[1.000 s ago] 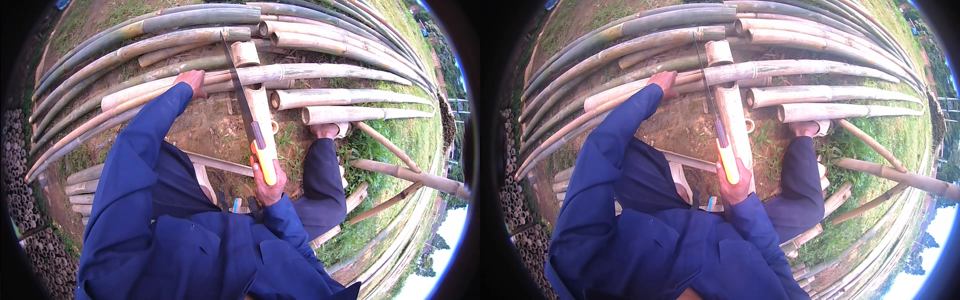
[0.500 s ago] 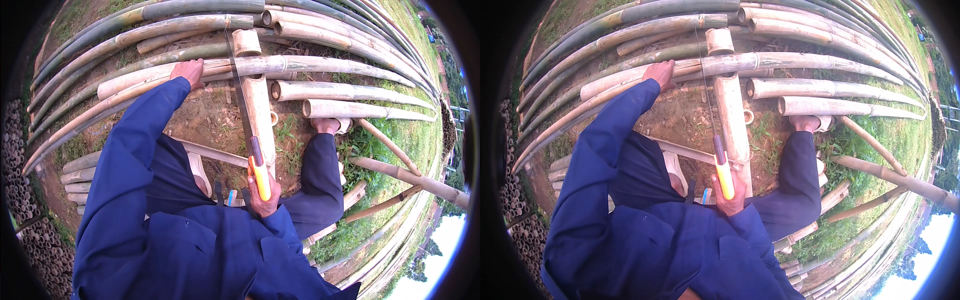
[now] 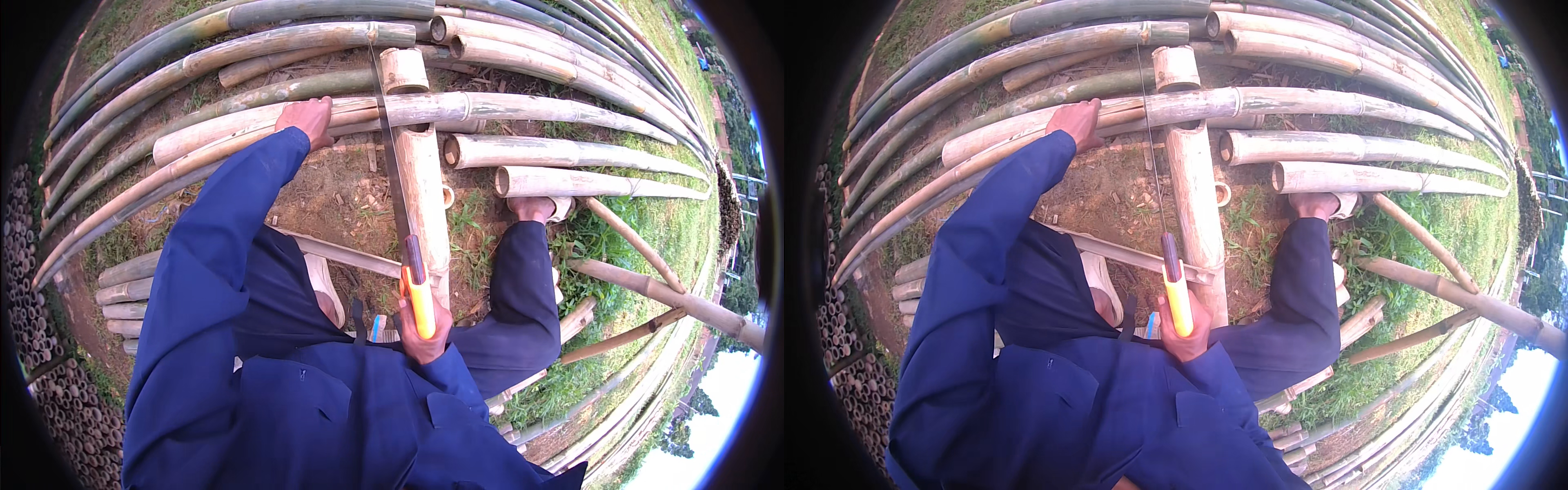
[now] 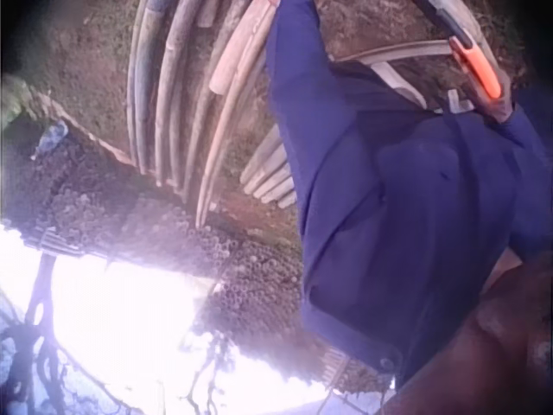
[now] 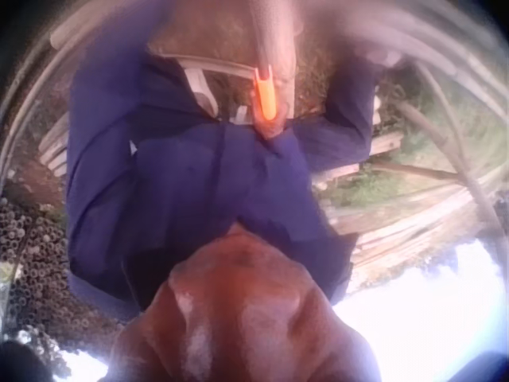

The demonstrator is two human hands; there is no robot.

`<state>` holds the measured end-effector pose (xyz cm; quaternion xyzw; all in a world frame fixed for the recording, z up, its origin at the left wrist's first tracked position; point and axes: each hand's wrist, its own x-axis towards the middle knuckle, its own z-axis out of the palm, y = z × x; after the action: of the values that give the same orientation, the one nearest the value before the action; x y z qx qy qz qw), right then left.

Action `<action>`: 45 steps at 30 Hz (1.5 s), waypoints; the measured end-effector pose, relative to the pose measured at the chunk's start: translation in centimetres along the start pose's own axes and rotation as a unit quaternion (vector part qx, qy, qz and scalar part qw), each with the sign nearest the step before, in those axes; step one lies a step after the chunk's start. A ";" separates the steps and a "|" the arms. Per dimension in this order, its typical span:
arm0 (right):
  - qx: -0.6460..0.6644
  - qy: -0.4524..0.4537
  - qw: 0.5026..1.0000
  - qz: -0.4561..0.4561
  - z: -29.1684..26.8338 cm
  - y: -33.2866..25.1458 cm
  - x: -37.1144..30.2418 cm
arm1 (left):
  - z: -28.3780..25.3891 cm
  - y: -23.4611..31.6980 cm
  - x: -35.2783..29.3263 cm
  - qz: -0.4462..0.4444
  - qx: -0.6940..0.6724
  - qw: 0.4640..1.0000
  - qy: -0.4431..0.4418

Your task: The person uses a hand saw to cut bamboo poles placed on a wooden support. They repeatedly position bamboo, saw through it, and move the cut pieces aside. The person wears sandals and works outdoors among stacked bamboo.

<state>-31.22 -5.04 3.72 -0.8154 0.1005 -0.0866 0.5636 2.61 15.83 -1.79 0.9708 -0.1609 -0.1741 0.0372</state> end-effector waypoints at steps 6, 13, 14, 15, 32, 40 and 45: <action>0.049 0.016 0.998 -0.042 5.3 2.2 13.4 | -0.7 0.7 0.4 0.026 0.004 1.000 0.014; 0.003 -0.008 1.000 -0.012 1.4 -0.4 3.4 | -0.5 -0.5 0.4 0.013 -0.003 1.000 -0.002; -0.003 -0.016 1.000 -0.003 0.8 -0.3 2.2 | -0.5 -0.6 0.7 0.009 -0.006 1.000 -0.002; -0.009 -0.016 1.000 0.009 0.2 -0.2 0.7 | -0.6 0.0 0.8 0.012 -0.002 1.000 -0.005; 0.010 -0.044 0.999 0.027 0.2 0.4 1.7 | -1.2 -0.1 0.7 0.007 -0.011 1.000 -0.026; 0.060 -0.008 0.998 -0.021 6.3 1.0 16.1 | -1.5 -1.5 2.1 0.011 -0.048 0.998 -0.038; 0.046 0.010 0.998 -0.035 6.5 1.7 15.8 | -2.5 -3.2 3.2 -0.038 -0.152 0.988 0.019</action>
<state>-14.39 -3.89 0.33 -0.7910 0.0734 -0.1190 0.5957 7.28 17.88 -0.91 0.9625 -0.0951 -0.1790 0.1803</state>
